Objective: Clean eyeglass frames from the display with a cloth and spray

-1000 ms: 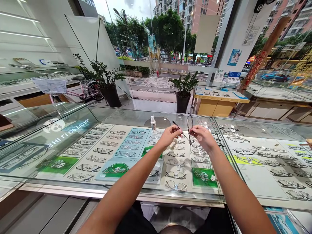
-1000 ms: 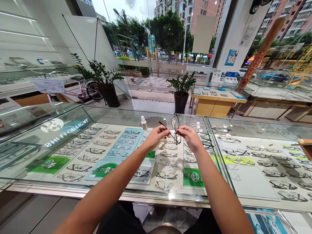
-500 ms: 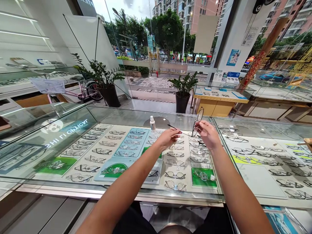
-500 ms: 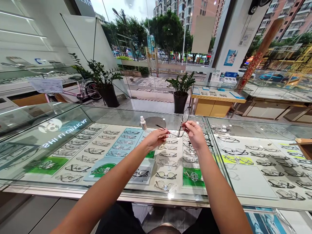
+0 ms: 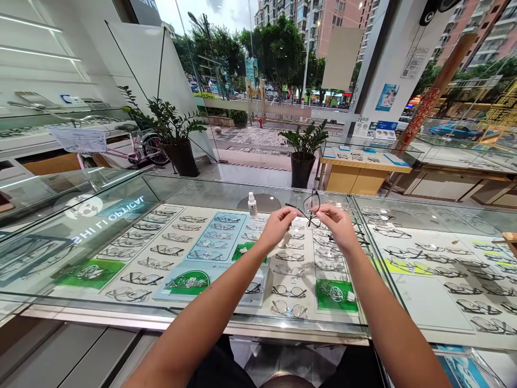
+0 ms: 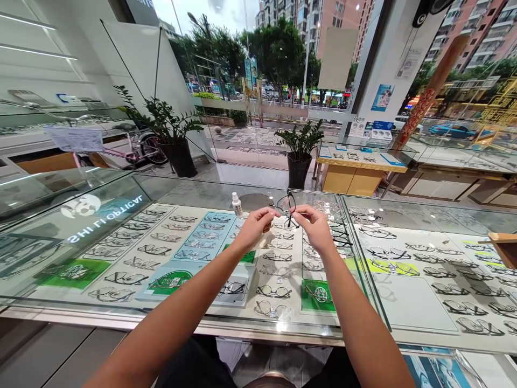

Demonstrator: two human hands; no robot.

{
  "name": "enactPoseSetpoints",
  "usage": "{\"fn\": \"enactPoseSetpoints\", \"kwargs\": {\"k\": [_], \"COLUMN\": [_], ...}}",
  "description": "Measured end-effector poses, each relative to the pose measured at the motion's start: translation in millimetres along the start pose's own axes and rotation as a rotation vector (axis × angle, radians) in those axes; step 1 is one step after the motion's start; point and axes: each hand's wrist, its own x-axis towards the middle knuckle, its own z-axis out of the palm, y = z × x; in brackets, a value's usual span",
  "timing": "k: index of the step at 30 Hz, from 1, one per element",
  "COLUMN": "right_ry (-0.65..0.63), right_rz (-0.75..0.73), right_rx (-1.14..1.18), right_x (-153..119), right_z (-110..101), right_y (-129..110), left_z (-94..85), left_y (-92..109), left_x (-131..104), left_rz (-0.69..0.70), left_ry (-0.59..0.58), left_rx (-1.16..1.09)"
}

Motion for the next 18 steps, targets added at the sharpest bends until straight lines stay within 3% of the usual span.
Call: {"fn": "enactPoseSetpoints", "kwargs": {"k": [11, 18], "right_ry": [-0.211, -0.215], "right_rz": [-0.331, -0.379], "right_rx": [-0.543, -0.644], "right_x": [-11.7, -12.1], "right_z": [15.4, 13.6], "right_y": [-5.9, -2.3], "left_z": [-7.4, -11.0], "left_y": [3.6, 1.9], "left_x": [4.3, 5.9], "left_rz": [-0.141, -0.119], "left_ry": [-0.061, -0.005], "left_rx": [-0.307, -0.359]}}
